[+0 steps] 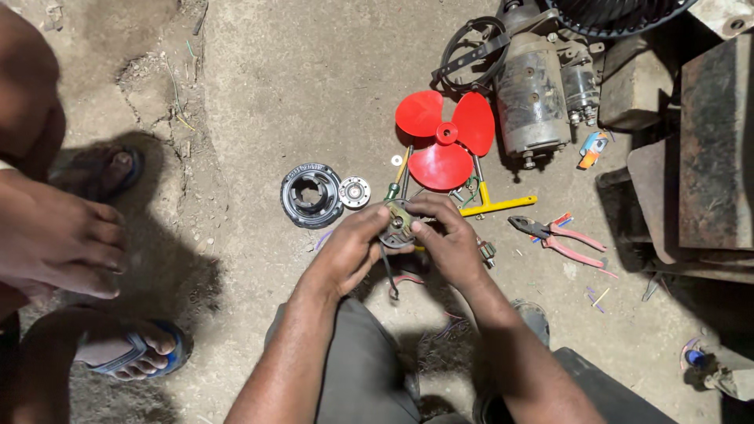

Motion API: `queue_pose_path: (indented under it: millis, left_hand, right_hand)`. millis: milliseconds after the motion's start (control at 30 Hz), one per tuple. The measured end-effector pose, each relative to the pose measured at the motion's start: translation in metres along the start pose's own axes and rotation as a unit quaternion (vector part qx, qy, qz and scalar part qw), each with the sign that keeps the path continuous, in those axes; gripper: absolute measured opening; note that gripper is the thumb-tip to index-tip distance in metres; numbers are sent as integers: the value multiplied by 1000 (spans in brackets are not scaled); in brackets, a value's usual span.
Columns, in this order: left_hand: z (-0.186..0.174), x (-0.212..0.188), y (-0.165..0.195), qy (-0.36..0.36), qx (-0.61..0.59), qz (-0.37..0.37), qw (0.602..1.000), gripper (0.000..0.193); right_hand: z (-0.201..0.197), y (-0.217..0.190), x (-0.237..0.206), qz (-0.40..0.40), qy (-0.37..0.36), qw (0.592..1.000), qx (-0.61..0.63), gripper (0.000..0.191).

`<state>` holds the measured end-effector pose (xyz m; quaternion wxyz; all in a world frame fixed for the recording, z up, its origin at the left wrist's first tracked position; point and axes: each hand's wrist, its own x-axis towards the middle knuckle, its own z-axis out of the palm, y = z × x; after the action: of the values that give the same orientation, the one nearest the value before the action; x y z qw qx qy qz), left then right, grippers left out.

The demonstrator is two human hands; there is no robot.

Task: The person sits on the ground and works on a small electrical component, likely a fan capacitor. They unwrap a package, retrieve a tool from a drawer, cut wires with scissors, and manipulate the component with pliers and their hands.

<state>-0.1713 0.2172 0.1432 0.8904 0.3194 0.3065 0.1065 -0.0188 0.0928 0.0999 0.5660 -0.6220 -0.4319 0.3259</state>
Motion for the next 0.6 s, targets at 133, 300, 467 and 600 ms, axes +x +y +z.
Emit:
queue_pose_path:
  millis: [133, 300, 467, 600]
  left_hand:
    - [2, 0, -2, 1, 95, -43, 995, 35]
    - [-1, 11, -15, 78, 206, -79, 972, 36]
    - [-5, 21, -30, 138, 247, -60, 957, 32]
    - [-9, 21, -30, 189, 296, -29, 936, 29]
  right_hand:
    - [-4, 10, -3, 74, -13, 989, 124, 33]
    - [-4, 23, -9, 217, -73, 905, 359, 57]
    - [1, 34, -17, 251, -69, 868, 424, 51]
    - [1, 40, -22, 242, -97, 862, 435, 47]
